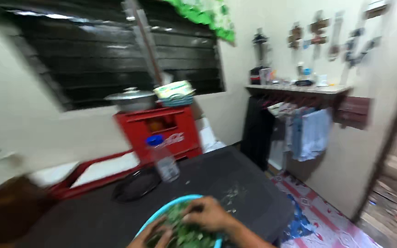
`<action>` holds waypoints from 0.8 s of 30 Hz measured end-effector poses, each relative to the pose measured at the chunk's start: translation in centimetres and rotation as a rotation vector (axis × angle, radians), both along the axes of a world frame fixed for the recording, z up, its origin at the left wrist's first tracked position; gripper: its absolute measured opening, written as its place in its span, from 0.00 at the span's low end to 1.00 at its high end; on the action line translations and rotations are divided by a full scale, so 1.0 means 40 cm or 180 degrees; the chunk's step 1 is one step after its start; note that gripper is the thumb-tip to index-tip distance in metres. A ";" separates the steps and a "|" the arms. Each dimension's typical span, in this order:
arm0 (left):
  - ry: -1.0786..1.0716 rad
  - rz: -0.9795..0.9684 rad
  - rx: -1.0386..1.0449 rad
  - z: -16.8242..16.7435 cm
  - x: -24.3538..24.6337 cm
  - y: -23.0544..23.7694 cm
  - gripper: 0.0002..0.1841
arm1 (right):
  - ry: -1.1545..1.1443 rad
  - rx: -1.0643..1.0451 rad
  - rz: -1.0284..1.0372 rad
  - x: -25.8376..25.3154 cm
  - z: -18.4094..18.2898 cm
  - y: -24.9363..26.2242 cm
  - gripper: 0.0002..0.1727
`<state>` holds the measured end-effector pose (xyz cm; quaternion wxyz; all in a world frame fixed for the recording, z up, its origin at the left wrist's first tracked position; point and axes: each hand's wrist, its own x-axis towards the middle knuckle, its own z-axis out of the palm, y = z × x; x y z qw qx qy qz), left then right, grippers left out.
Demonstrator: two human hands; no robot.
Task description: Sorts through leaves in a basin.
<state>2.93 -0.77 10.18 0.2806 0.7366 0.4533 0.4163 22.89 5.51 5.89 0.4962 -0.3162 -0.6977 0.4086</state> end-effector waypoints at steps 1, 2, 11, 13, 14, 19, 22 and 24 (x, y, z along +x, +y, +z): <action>-0.0211 0.0059 -0.0007 -0.065 -0.019 0.059 0.23 | 0.0139 -0.0106 0.0161 -0.001 -0.024 0.025 0.10; -0.0454 0.0135 0.0045 -0.128 -0.040 0.102 0.21 | 0.0249 -0.0237 0.0246 -0.004 -0.035 0.038 0.10; -0.0859 0.0188 -0.0019 -0.160 -0.023 0.124 0.12 | 0.0119 -0.0307 0.0328 -0.037 -0.068 0.051 0.07; -0.0842 0.0287 0.0033 -0.166 -0.020 0.127 0.07 | 0.0065 -0.0182 0.0458 -0.035 -0.075 0.049 0.08; -0.0840 0.0343 0.0054 -0.172 -0.021 0.129 0.06 | 0.0053 -0.0164 0.0524 -0.032 -0.076 0.047 0.10; -0.0904 0.0455 0.0046 -0.191 -0.025 0.130 0.06 | 0.0027 -0.0328 0.0477 -0.021 -0.086 0.034 0.14; -0.0941 0.0395 0.0106 -0.203 -0.015 0.128 0.05 | 0.0120 -0.0244 0.0334 -0.030 -0.089 0.027 0.10; -0.0924 0.0373 0.0113 -0.210 -0.013 0.127 0.06 | 0.0201 -0.0128 0.0226 -0.039 -0.096 0.027 0.06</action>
